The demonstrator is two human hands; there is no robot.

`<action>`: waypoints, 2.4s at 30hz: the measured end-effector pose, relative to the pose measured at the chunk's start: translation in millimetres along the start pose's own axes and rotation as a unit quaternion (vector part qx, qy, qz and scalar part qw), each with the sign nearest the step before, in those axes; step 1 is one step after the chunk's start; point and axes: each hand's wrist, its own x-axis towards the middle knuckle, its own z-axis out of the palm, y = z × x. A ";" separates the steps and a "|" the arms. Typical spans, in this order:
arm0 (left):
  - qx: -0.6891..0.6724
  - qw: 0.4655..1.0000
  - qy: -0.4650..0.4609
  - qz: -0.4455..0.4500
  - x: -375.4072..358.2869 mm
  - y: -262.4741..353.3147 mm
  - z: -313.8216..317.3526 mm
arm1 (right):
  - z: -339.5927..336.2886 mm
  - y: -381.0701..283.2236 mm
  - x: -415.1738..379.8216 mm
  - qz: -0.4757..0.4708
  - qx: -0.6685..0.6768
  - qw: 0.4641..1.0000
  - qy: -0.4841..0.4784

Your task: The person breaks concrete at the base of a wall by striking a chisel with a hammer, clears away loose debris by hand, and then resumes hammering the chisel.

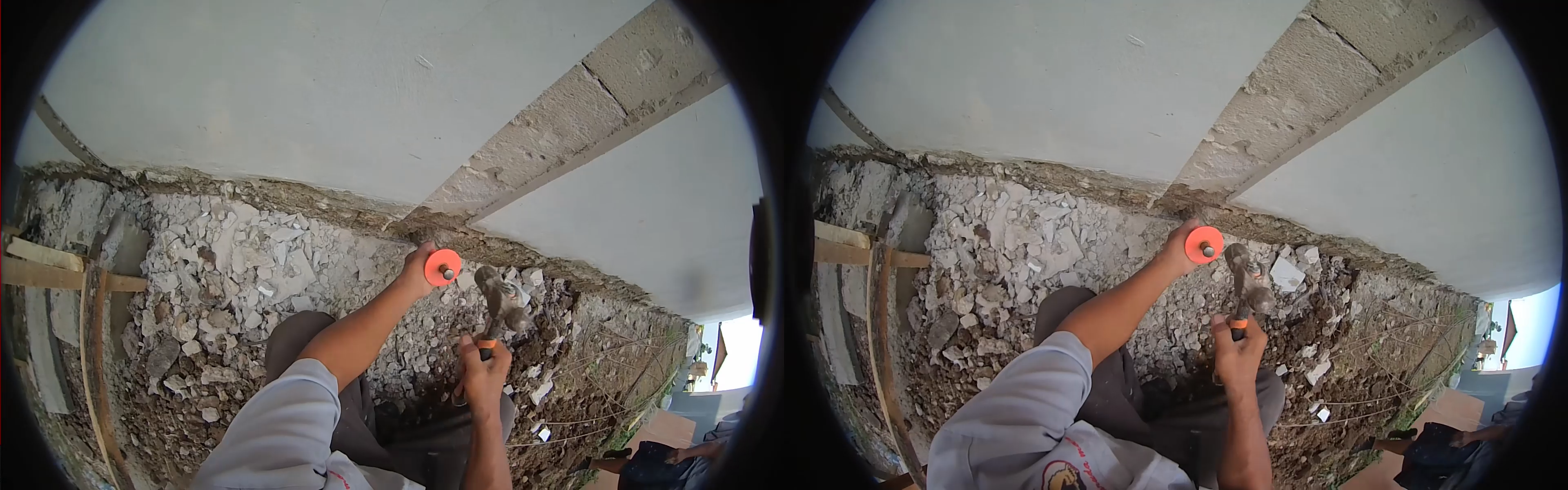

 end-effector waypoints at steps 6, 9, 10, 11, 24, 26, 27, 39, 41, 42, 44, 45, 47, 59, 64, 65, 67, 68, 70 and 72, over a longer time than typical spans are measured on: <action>-0.032 0.999 0.016 -0.003 -1.6 2.4 -3.2 | -27.7 -77.3 1.2 -0.357 0.174 0.897 0.195; -0.050 0.999 0.019 0.011 -1.5 -1.1 -3.0 | 20.1 20.6 25.7 -0.174 0.021 0.981 0.083; -0.050 0.998 -0.026 -0.001 8.9 -1.6 -12.5 | 26.7 64.8 23.8 0.028 -0.106 0.992 -0.059; -0.051 0.996 -0.068 -0.015 12.3 -3.6 -18.9 | 28.5 74.4 10.3 0.094 -0.050 0.992 -0.071; 0.181 0.971 0.155 -0.028 -23.5 -12.9 -2.8 | 6.6 122.6 -47.0 0.288 0.176 0.941 -0.038; 0.172 0.974 0.150 -0.005 -31.5 -13.5 -2.1 | 3.2 130.4 -45.1 0.312 0.193 0.930 -0.032; 0.138 0.974 0.180 0.025 -39.8 -9.6 -7.4 | 0.6 135.3 -47.4 0.322 0.203 0.924 -0.033; 0.227 0.963 0.139 0.035 -47.0 3.6 -48.2 | 5.1 149.4 -53.5 0.316 0.333 0.888 -0.038; 0.273 0.950 0.150 0.027 -52.6 7.1 -40.2 | 5.7 150.3 -57.0 0.319 0.325 0.889 -0.040; 0.373 0.919 0.079 -0.095 -54.3 14.6 -40.0 | 5.6 148.1 -59.0 0.317 0.327 0.889 -0.037; 0.464 0.860 0.007 -0.210 -59.2 11.8 -36.3 | 4.4 138.7 -61.5 0.297 0.300 0.907 -0.011; 0.560 0.808 -0.031 -0.181 -65.2 -4.8 -36.8 | 3.4 135.1 -63.3 0.293 0.303 0.907 -0.012; 0.651 0.742 -0.063 -0.146 -80.8 -25.9 -33.9 | 0.3 127.3 -68.8 0.138 0.240 0.959 0.063; 0.534 0.845 0.025 0.000 -257.3 20.2 -11.1 | -82.3 -9.4 -37.1 -0.333 0.197 0.882 0.269; 0.525 0.845 0.019 0.103 -282.2 20.0 -32.4 | -120.3 -87.3 -5.2 -0.441 0.293 0.769 0.358; 0.513 0.848 0.018 0.130 -281.6 17.2 -28.0 | -122.0 -90.2 12.0 -0.450 0.294 0.757 0.371; 0.519 0.843 0.035 0.136 -267.6 17.8 -35.0 | -114.0 -96.6 58.8 -0.405 0.274 0.802 0.344; 0.526 0.839 0.049 0.133 -263.1 17.2 -37.3 | -109.0 -93.0 72.4 -0.354 0.247 0.844 0.318; 0.514 0.845 0.064 0.131 -264.8 15.7 -32.0 | -103.4 -83.3 80.9 -0.357 0.245 0.850 0.301; 0.501 0.852 0.059 0.139 -264.6 14.3 -31.0 | -102.4 -82.9 90.3 -0.369 0.243 0.853 0.278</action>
